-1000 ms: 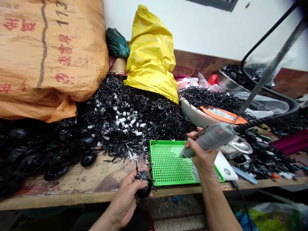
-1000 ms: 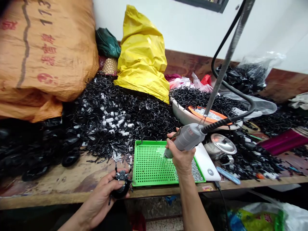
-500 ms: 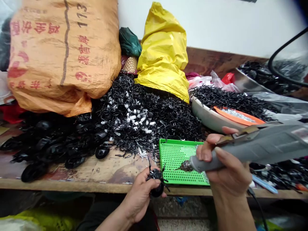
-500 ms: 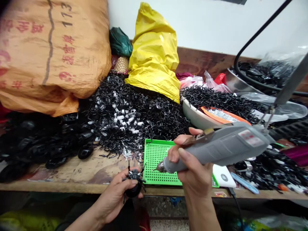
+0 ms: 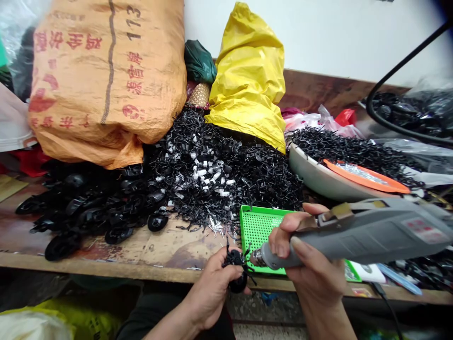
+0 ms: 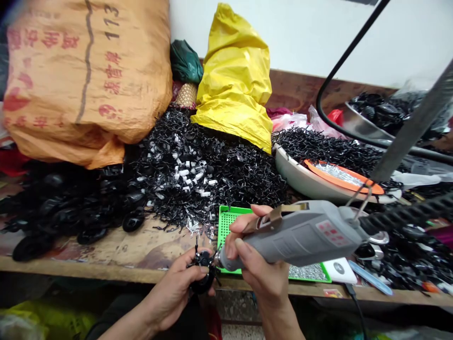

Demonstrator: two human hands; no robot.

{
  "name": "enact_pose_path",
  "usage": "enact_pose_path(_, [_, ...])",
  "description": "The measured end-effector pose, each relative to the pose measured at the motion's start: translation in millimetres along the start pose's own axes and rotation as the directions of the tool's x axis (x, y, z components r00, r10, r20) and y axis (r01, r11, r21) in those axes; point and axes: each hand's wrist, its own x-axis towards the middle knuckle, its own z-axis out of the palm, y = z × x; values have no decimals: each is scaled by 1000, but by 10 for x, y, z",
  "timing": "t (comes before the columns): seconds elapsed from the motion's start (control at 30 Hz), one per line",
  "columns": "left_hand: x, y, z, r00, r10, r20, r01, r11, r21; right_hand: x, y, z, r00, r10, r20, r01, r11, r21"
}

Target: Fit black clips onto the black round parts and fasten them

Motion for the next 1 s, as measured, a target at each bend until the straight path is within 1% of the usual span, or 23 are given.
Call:
enact_pose_path(0.07, [-6,5,17,1000,1,11,-1,1000,18,-16,-2,-27,999,-19,43,17,999,31])
enact_pose_path(0.13, [-14,4,36,1000,-9,25,9,1000,28,-31,-6,-55,989,-48,143,38,997,70])
enact_pose_path(0.17, [-18,0,45,999,-16,38,15,1000,27,-37,-10,-70,974,-62,216,44,995,89])
enact_pose_path(0.23, [-24,-13,56,998,-29,64,28,999,16,-43,-23,-107,931,-96,352,57,991,122])
enact_pose_path(0.3, [-23,-26,48,995,-47,93,47,999,7,-27,-47,-163,900,-130,415,75,986,147])
enact_pose_path(0.33, [-19,-30,36,993,-56,103,56,998,3,-7,-62,-200,902,-145,407,87,984,156])
enact_pose_path(0.4, [-1,-31,-3,993,-66,102,66,998,6,62,-84,-296,934,-157,322,120,984,132])
enact_pose_path(0.47, [25,-27,-51,997,-54,60,53,999,8,160,-76,-410,977,-145,159,143,989,22])
enact_pose_path(0.5, [38,-25,-73,999,-42,34,42,999,6,213,-57,-468,987,-147,60,151,987,-58])
enact_pose_path(0.57, [63,-27,-103,1000,-26,-10,26,1000,-12,313,15,-569,977,-178,-114,152,967,-207])
enact_pose_path(0.63, [77,-30,-110,999,-28,-36,27,999,-35,387,110,-640,953,-211,-216,145,947,-286])
enact_pose_path(0.7, [81,-29,-102,998,-40,-49,38,998,-45,429,202,-682,943,-217,-251,136,943,-303])
enact_pose_path(0.8, [76,-17,-80,997,-53,-61,50,998,-41,445,299,-713,941,-221,-258,142,946,-293])
enact_pose_path(1.0, [73,-18,-67,994,-56,-97,53,998,-35,465,397,-754,943,-211,-257,136,950,-281])
